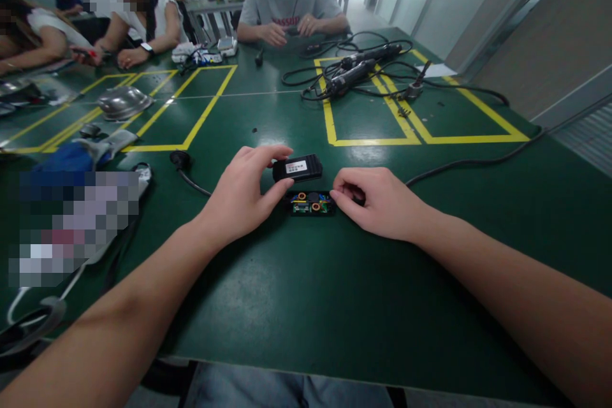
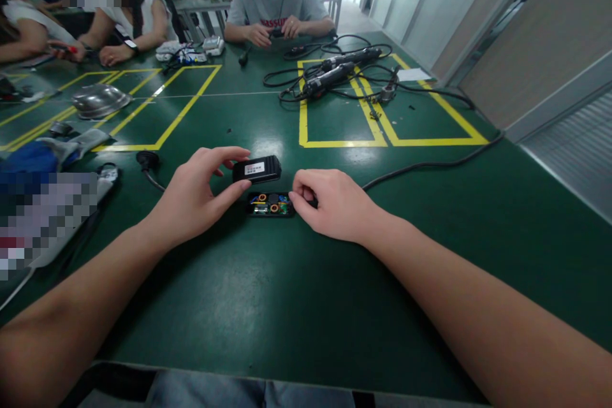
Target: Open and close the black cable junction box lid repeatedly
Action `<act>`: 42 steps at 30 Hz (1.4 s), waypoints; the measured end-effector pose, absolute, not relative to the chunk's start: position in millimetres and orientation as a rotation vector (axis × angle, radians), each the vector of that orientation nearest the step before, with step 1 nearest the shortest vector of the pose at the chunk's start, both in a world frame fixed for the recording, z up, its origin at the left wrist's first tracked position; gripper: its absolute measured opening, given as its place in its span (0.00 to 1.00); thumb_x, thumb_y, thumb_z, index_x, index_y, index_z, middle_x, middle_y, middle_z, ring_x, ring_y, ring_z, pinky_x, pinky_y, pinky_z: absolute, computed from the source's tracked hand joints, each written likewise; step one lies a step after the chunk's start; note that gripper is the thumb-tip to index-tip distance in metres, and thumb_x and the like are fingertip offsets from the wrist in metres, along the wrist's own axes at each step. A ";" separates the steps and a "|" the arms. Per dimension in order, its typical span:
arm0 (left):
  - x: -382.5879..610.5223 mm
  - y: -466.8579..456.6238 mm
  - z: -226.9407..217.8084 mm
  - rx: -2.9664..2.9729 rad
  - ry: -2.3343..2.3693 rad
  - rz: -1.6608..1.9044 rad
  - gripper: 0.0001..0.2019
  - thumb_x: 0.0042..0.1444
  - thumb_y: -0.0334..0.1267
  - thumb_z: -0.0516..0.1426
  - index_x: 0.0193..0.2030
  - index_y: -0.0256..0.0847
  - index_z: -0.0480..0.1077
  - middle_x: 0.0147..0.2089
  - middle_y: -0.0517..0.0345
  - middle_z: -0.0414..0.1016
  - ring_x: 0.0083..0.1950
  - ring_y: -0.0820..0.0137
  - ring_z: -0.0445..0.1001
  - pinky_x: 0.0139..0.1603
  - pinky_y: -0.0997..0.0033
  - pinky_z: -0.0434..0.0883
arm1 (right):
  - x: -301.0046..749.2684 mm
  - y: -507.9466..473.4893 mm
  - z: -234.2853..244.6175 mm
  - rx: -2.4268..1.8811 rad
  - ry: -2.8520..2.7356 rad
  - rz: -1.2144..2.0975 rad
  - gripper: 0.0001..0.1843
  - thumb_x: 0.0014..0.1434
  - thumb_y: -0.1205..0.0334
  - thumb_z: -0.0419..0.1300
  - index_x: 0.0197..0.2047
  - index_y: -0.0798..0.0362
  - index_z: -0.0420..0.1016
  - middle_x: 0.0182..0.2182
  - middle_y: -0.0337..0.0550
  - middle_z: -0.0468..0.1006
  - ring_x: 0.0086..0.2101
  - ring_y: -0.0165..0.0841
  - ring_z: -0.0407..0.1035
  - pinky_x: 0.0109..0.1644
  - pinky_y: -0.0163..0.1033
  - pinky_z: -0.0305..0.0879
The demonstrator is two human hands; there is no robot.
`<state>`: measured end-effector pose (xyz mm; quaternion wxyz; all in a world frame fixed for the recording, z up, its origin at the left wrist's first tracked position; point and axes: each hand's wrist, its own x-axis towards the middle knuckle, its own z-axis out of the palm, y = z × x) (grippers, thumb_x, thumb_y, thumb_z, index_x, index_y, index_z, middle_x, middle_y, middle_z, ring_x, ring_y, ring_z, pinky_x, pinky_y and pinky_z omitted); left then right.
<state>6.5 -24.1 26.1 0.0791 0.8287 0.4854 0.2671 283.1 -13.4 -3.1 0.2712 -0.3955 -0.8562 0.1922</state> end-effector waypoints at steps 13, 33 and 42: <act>7.4 -30.6 28.6 2.593 1.145 0.781 0.21 0.72 0.45 0.61 0.67 0.41 0.76 0.60 0.48 0.86 0.60 0.56 0.81 0.67 0.55 0.77 | 283.2 -12.4 -2.6 -1.046 -2.292 0.530 0.07 0.67 0.63 0.60 0.34 0.48 0.69 0.27 0.37 0.74 0.27 0.32 0.66 0.34 0.39 0.57; 9.1 -27.4 27.7 2.571 1.034 0.623 0.15 0.72 0.43 0.61 0.60 0.42 0.80 0.56 0.49 0.87 0.56 0.56 0.82 0.64 0.53 0.77 | 284.6 -11.9 -5.3 -1.050 -2.290 0.542 0.17 0.78 0.55 0.55 0.51 0.50 0.86 0.41 0.47 0.89 0.38 0.41 0.79 0.44 0.44 0.68; 8.3 -27.7 28.4 2.509 1.082 0.569 0.14 0.68 0.42 0.65 0.58 0.45 0.82 0.55 0.50 0.87 0.58 0.55 0.83 0.65 0.52 0.78 | 284.5 -12.0 -1.9 -1.006 -2.363 0.517 0.17 0.77 0.52 0.62 0.55 0.47 0.92 0.38 0.45 0.85 0.37 0.38 0.78 0.44 0.44 0.69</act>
